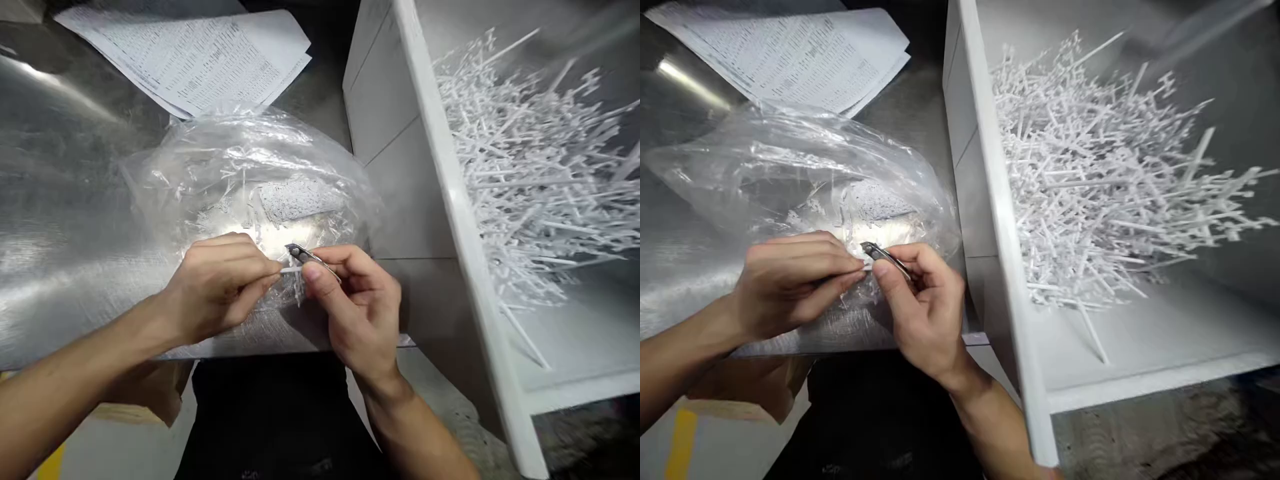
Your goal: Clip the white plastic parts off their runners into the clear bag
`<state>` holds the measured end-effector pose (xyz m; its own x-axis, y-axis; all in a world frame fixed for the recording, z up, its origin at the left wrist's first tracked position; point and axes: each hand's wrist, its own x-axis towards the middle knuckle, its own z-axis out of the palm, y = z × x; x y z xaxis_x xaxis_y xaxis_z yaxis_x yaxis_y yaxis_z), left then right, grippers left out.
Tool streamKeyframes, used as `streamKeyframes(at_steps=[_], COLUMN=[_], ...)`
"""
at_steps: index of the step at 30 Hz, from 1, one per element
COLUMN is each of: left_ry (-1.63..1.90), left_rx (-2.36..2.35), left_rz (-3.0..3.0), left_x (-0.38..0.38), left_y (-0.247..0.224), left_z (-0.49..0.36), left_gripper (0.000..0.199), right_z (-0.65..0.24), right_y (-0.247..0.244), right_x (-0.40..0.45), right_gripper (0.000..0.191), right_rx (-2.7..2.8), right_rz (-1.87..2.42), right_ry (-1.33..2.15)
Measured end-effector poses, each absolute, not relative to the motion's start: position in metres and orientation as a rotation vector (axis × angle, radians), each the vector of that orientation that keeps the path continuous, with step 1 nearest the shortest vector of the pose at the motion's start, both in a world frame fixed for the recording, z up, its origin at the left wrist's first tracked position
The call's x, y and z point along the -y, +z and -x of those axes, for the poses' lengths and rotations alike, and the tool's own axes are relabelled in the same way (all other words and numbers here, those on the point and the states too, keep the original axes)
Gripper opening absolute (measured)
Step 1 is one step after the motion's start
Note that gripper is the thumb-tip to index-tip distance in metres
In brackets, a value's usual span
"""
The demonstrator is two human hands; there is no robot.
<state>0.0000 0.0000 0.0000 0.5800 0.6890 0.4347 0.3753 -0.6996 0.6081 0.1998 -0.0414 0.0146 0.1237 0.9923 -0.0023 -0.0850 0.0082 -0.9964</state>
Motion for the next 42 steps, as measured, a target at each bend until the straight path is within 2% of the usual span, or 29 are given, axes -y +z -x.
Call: streamKeyframes(at_steps=[18,30,37,42], left_ry=[1.198,1.181,1.099,1.114], left_rx=[-0.915,-0.933,-1.061,-1.092], left_rz=[-2.115,-2.141,-2.167,-2.155], left_x=[-0.0048,-0.0048,-0.0066,-0.0064], left_y=[0.0037,0.003,0.0038,0.0027], left_z=[0.0054,0.0073,0.0058,0.0043], left_gripper=[0.014,0.014,0.006,0.009], right_z=[-0.2062,-0.2052,-0.2077,-0.2067], right_y=[0.0156,0.0128,0.0111,0.0138], right_x=[0.048,0.0506,0.047,0.0472], right_gripper=[0.009,0.009,0.006,0.006], right_rx=[1.068,1.13,1.097,1.048], right_rz=[1.311,1.313,1.312,1.289], right_ry=[0.976,0.989,1.082,1.069])
